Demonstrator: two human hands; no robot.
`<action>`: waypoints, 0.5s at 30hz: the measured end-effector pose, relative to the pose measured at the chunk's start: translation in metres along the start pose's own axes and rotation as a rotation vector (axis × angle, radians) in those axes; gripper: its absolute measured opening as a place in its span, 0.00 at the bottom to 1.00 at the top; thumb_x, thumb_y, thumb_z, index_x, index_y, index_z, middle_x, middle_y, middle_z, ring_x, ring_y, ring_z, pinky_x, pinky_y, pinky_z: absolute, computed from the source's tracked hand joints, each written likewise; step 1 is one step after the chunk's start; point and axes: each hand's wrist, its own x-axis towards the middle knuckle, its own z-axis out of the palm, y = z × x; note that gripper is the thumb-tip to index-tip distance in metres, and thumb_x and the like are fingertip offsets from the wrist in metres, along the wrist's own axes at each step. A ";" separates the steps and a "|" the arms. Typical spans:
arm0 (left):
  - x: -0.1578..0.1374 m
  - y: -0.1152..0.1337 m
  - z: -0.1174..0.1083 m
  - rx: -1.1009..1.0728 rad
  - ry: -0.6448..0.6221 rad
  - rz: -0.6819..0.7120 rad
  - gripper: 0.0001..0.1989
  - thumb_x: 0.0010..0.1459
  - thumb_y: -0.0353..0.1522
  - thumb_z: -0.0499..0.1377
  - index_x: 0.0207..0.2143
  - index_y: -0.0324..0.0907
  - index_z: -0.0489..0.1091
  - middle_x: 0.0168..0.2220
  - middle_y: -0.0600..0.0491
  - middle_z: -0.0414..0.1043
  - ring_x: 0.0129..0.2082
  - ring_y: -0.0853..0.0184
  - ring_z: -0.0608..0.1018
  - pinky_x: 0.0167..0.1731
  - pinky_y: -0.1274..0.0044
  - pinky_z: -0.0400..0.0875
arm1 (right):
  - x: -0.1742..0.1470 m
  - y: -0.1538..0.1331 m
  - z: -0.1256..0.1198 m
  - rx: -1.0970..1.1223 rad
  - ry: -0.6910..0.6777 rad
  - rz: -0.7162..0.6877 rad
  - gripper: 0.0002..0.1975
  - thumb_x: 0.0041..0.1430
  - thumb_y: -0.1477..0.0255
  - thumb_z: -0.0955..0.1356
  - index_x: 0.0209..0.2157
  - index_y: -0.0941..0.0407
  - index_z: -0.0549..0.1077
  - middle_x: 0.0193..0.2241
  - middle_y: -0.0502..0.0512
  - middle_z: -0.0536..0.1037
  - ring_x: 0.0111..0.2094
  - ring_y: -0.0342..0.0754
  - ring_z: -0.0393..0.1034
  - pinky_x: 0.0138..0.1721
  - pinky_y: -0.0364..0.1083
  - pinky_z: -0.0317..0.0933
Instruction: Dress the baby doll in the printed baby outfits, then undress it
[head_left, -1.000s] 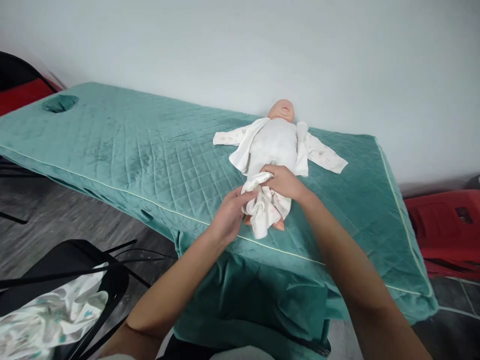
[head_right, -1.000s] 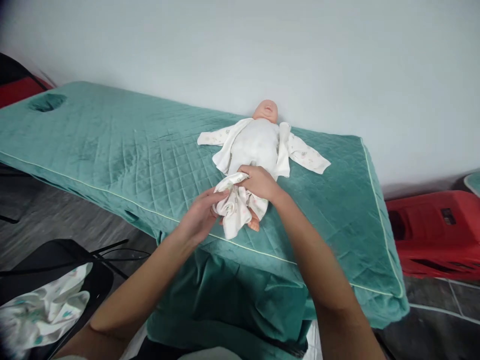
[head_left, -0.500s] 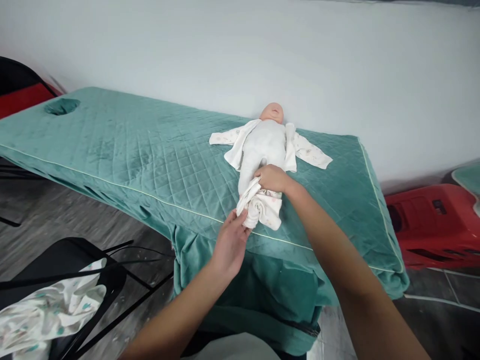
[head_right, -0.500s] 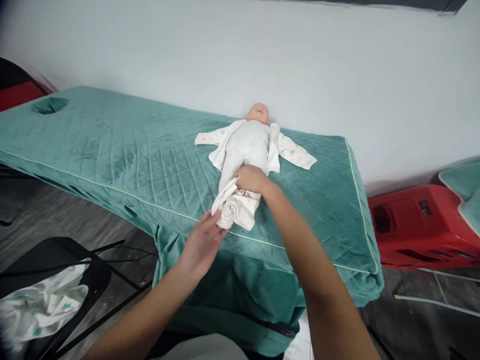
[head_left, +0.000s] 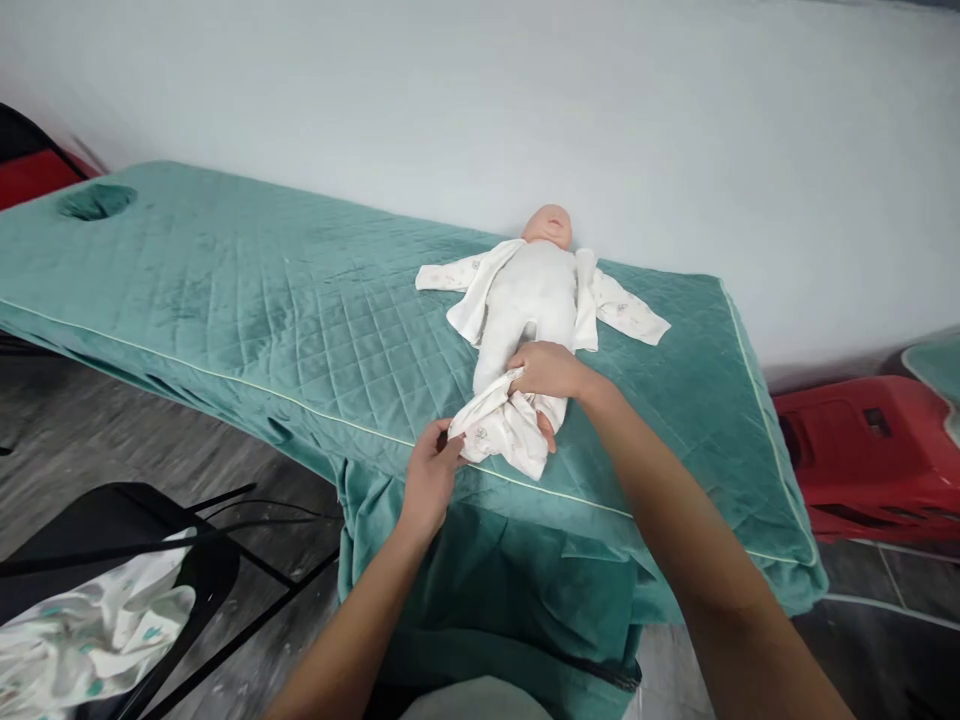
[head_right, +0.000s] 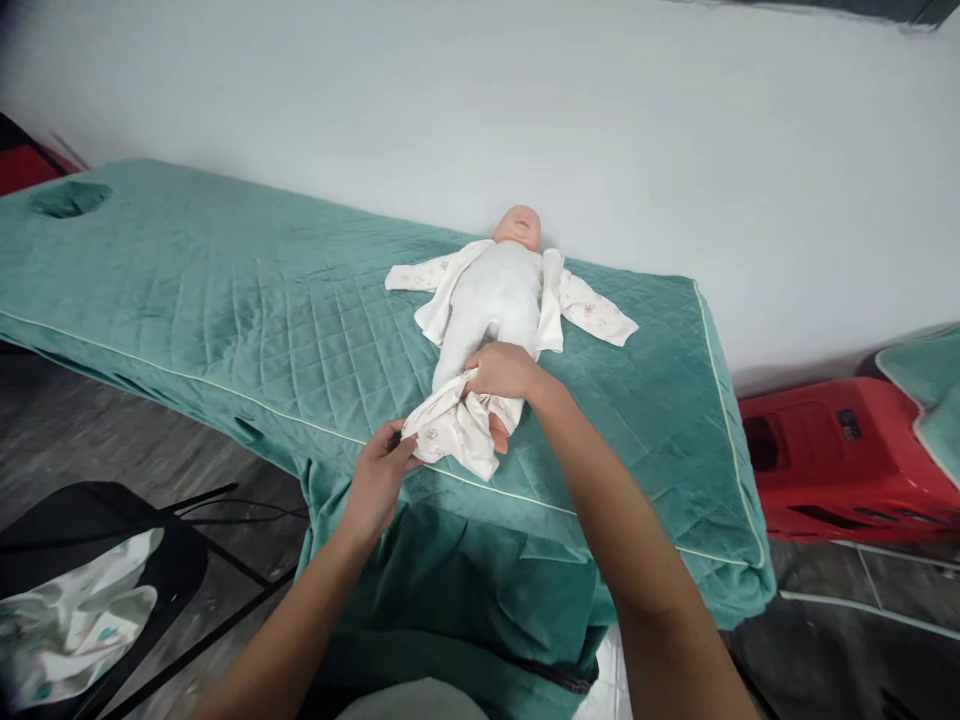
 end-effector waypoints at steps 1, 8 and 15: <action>0.004 0.002 -0.002 0.062 -0.034 0.011 0.09 0.55 0.36 0.64 0.38 0.42 0.74 0.37 0.54 0.74 0.34 0.68 0.75 0.34 0.77 0.71 | 0.000 0.000 0.000 0.003 0.001 0.003 0.09 0.53 0.62 0.71 0.30 0.52 0.81 0.38 0.54 0.82 0.38 0.51 0.73 0.31 0.45 0.53; 0.020 0.016 0.001 0.043 -0.262 -0.016 0.12 0.57 0.39 0.63 0.38 0.41 0.71 0.33 0.55 0.73 0.35 0.67 0.74 0.38 0.75 0.70 | -0.004 -0.001 -0.001 0.119 0.033 0.010 0.07 0.54 0.67 0.68 0.28 0.54 0.78 0.36 0.54 0.81 0.39 0.51 0.73 0.36 0.44 0.57; 0.051 0.017 0.002 0.145 -0.189 0.205 0.10 0.61 0.38 0.59 0.41 0.41 0.71 0.33 0.55 0.72 0.33 0.69 0.71 0.37 0.78 0.66 | -0.010 0.003 -0.001 0.335 0.077 -0.040 0.09 0.55 0.64 0.70 0.31 0.55 0.78 0.33 0.52 0.80 0.38 0.49 0.72 0.40 0.44 0.60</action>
